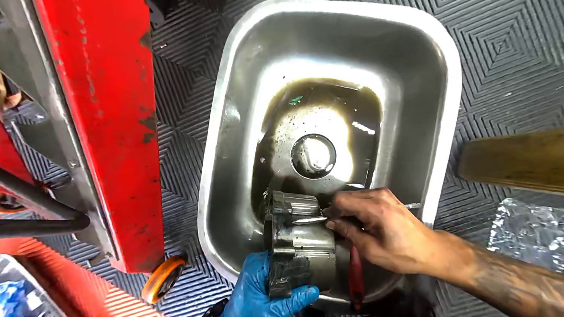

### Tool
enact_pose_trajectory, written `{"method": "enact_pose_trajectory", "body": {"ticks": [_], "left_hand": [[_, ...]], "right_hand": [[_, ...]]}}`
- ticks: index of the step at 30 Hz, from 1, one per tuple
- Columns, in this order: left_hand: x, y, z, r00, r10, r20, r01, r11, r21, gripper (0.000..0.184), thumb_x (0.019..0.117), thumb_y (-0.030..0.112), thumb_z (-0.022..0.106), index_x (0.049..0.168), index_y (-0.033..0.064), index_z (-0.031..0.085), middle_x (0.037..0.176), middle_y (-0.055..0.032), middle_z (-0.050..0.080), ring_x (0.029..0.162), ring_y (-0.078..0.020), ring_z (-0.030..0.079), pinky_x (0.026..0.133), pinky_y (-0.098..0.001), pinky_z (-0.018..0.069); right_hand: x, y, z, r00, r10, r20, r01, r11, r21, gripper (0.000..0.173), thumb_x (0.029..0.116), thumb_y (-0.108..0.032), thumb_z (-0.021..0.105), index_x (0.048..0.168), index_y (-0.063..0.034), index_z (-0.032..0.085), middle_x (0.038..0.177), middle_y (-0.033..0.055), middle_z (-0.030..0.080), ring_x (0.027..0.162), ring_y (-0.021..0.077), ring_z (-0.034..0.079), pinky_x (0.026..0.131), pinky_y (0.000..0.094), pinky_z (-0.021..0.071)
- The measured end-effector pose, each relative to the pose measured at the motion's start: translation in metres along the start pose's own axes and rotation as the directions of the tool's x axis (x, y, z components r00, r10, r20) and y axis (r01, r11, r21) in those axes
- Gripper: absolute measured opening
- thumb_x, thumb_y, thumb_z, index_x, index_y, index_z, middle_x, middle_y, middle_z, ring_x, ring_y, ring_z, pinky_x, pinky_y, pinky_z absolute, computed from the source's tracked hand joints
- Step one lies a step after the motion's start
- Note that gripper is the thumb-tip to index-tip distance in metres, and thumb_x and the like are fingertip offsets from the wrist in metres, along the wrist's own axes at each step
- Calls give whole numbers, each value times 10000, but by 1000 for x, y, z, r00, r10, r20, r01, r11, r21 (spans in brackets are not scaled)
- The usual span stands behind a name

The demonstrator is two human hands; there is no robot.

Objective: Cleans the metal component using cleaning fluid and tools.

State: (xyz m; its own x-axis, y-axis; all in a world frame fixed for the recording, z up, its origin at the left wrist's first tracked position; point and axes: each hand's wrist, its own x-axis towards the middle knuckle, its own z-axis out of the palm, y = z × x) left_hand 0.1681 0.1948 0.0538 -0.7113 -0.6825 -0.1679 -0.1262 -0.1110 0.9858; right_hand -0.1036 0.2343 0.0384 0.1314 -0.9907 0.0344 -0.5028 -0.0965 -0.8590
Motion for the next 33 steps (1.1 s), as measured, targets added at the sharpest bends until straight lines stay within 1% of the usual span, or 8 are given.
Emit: {"method": "enact_pose_trajectory", "body": {"ticks": [4, 8, 12, 16, 22, 27, 30, 33], "left_hand": [[2, 0, 0, 1000, 2, -20, -2, 1000, 4, 333, 841, 171, 849, 1143, 166, 707, 1074, 79, 759, 998, -36, 719, 904, -238, 615], [-2, -1, 0, 1000, -5, -3, 5, 1000, 15, 332, 836, 178, 858, 1131, 153, 706, 1066, 69, 759, 996, -39, 719, 905, -244, 616], [0, -2, 2, 1000, 7, 10, -7, 1000, 1, 301, 844, 166, 850, 1110, 133, 713, 1046, 54, 763, 975, -47, 724, 888, -247, 622], [0, -2, 0, 1000, 1, 3, -1, 1000, 21, 296, 842, 189, 855, 1098, 133, 717, 1037, 57, 763, 972, -40, 723, 879, -244, 623], [2, -1, 0, 1000, 4, 12, -4, 1000, 6, 287, 845, 173, 851, 1092, 116, 716, 1030, 43, 767, 962, -50, 729, 873, -251, 627], [2, -2, -1, 1000, 4, 16, -4, 1000, 4, 300, 843, 167, 852, 1104, 112, 714, 1034, 36, 766, 969, -53, 728, 883, -256, 626], [1, -2, -2, 1000, 2, 22, -2, 1000, 21, 303, 848, 189, 850, 1108, 123, 709, 1039, 48, 764, 976, -41, 723, 884, -248, 623], [2, -2, -1, 1000, 5, 20, -5, 1000, -7, 297, 842, 157, 850, 1104, 120, 716, 1038, 42, 765, 971, -49, 726, 879, -253, 625]], "right_hand": [[5, -1, 3, 998, -22, -60, 18, 998, -61, 128, 971, -201, 598, 897, -152, 690, 758, -73, 607, 678, 46, 595, 577, 257, 506], [3, -4, -1, 997, 42, 69, -49, 993, 109, 135, 995, -212, 621, 876, -168, 668, 717, -94, 598, 636, 16, 581, 559, 220, 507], [7, -4, -2, 998, 54, -22, -54, 999, 6, 109, 978, -212, 604, 892, -172, 659, 707, -94, 578, 611, 27, 561, 527, 244, 485], [7, -4, -7, 999, 13, 35, -13, 1000, 9, 117, 975, -212, 605, 881, -179, 667, 718, -101, 592, 623, 12, 571, 536, 228, 494], [6, -9, 1, 1000, 13, 21, -13, 1000, -6, 141, 1000, -224, 592, 898, -169, 673, 738, -86, 597, 662, 26, 587, 570, 242, 508], [11, -9, -3, 1000, 5, -3, -5, 1000, 0, 139, 984, -217, 598, 870, -172, 663, 711, -95, 578, 620, 18, 561, 529, 229, 481], [8, -8, -3, 998, -4, 57, 3, 1000, 18, 156, 1012, -232, 591, 888, -171, 661, 734, -85, 590, 656, 24, 584, 568, 236, 507], [13, -8, -6, 1000, -7, 23, 7, 1000, 21, 131, 979, -210, 604, 863, -175, 653, 698, -95, 582, 608, 16, 570, 526, 228, 498]]}}
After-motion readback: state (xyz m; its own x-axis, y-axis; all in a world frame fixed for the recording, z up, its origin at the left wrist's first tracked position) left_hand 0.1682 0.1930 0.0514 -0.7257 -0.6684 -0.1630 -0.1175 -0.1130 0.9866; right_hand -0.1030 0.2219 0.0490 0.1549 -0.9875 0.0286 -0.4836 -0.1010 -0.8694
